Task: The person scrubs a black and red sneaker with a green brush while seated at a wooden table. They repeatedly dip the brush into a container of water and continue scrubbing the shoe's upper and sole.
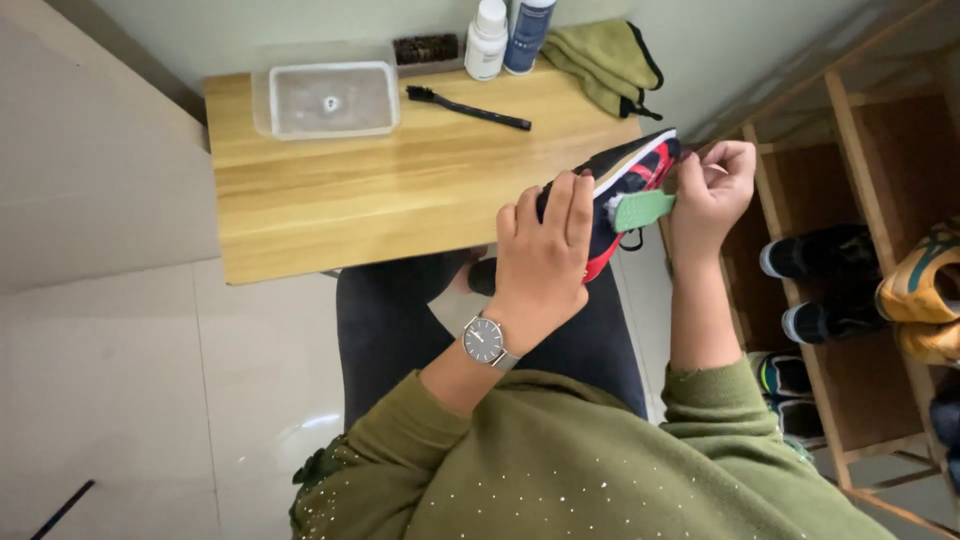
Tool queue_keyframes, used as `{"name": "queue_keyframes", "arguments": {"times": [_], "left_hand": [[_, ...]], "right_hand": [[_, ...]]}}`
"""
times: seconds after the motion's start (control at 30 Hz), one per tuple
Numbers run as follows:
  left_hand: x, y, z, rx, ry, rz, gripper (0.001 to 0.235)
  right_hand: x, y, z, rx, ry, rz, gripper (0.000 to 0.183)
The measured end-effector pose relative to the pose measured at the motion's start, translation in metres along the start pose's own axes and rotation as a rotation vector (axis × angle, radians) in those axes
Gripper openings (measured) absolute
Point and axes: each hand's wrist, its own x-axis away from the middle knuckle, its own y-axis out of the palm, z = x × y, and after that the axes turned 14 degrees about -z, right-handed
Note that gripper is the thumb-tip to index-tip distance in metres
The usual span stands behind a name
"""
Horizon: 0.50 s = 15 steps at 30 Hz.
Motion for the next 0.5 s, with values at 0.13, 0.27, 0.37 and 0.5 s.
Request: {"name": "queue_keyframes", "arguments": {"times": [0.13,0.27,0.37,0.5], "left_hand": [[0.001,-0.005,0.007,-0.01,0.013,-0.014,0.093],[-0.002,0.002,0.005,-0.015,0.018,0.045,0.095],[0.001,0.003,0.01,-0.01,0.024,0.044,0.094],[0.002,-0.001,0.006,0.001,0.005,-0.002,0.097]], "right_hand": [[-0.022,-0.026,0.067,0.047,-0.005,0.035,0.023],[-0.017,-0.02,0.048,0.066,0.008,0.014,0.021],[-0.018,-0.018,0.071,-0.003,0.033,0.018,0.022],[0.006,0.005,-0.006,-0.11,0.021,-0.035,0.022]]}}
